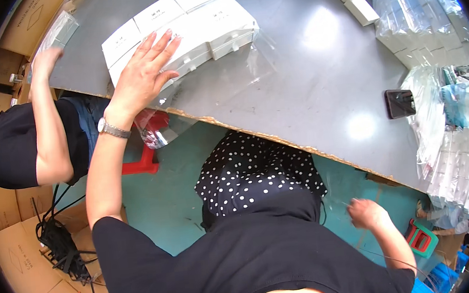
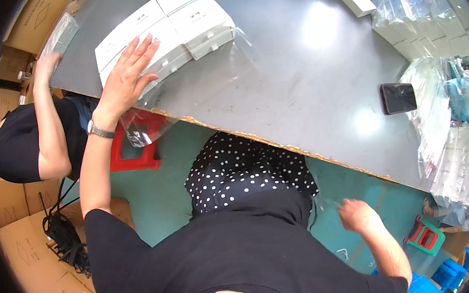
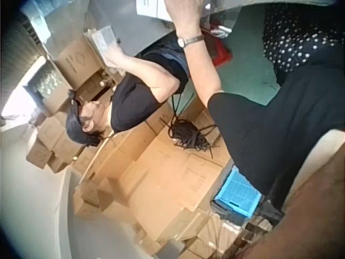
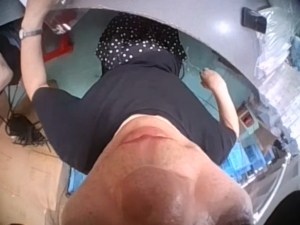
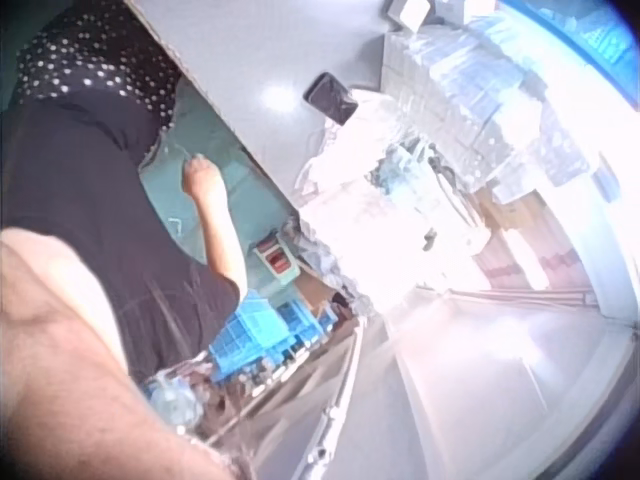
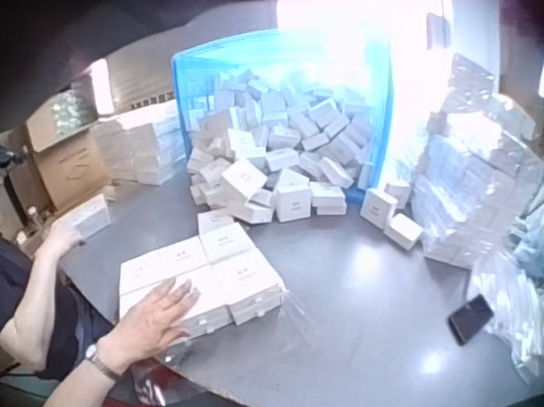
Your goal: Packaging small white boxes into plastic bags and organizing them into batches.
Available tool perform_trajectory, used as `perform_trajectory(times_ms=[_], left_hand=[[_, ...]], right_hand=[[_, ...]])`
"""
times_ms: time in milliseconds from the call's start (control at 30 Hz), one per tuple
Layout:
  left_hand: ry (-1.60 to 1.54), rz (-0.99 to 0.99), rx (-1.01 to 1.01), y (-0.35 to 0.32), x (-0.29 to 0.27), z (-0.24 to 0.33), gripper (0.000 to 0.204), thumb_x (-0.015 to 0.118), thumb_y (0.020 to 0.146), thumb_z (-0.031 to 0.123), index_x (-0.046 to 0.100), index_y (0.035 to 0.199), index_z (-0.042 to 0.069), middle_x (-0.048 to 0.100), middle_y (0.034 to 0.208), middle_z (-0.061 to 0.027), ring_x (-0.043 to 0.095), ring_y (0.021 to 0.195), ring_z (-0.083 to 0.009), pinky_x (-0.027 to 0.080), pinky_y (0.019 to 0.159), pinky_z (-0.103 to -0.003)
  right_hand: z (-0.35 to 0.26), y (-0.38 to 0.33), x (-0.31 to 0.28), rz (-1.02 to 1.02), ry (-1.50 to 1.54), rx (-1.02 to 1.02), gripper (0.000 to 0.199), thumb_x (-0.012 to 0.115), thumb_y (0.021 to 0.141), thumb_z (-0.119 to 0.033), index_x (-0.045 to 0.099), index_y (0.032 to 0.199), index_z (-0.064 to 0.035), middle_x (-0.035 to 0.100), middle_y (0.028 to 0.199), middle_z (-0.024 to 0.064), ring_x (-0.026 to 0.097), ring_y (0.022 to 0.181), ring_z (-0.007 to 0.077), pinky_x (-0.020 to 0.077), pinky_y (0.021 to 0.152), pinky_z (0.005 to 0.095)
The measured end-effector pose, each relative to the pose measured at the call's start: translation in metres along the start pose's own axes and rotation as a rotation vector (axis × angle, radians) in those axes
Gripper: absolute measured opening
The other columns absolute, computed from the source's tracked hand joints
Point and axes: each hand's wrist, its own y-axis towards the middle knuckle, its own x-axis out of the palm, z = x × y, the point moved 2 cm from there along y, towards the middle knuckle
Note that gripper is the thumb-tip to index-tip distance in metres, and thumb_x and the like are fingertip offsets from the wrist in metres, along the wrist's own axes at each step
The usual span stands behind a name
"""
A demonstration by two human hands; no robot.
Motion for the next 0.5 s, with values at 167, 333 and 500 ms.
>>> perform_trajectory(times_ms=[167,333,500], left_hand=[[-0.084,-0.008,-0.050,0.010,-0.007,0.002,0.070,0.076,0.079,0.026,0.048,0.142,0.013,0.049,0.144,-0.0142,0.042,0.135,-0.0361,0.036,0.113,-0.044],[0.154,0.143,-0.211,0.067,0.022,0.049,0.085,0.077,0.075,0.052,0.047,0.142,0.009,0.051,0.139,-0.0197,0.044,0.131,-0.0430,0.034,0.112,-0.048],[0.227,0.113,-0.334,0.068,0.032,0.056,0.080,0.074,0.078,0.050,0.044,0.146,0.019,0.047,0.144,-0.0192,0.042,0.134,-0.0454,0.033,0.114,-0.048]], right_hand=[[-0.008,0.002,-0.177,0.695,0.111,-0.256,0.008,0.061,0.078,-0.005,0.057,0.084,-0.0056,0.060,0.087,0.0125,0.060,0.087,0.0314,0.0499,0.080,0.0432],[0.006,0.112,-0.320,1.463,-0.587,-0.294,0.039,0.060,0.081,-0.003,0.066,0.117,-0.0166,0.053,0.134,-0.0003,0.040,0.130,0.0222,0.0366,0.105,0.0412],[0.016,0.159,-0.366,1.358,-0.705,-0.479,0.023,0.061,0.083,-0.013,0.067,0.105,-0.0159,0.059,0.123,-0.0044,0.042,0.127,0.0180,0.0353,0.105,0.0362]])
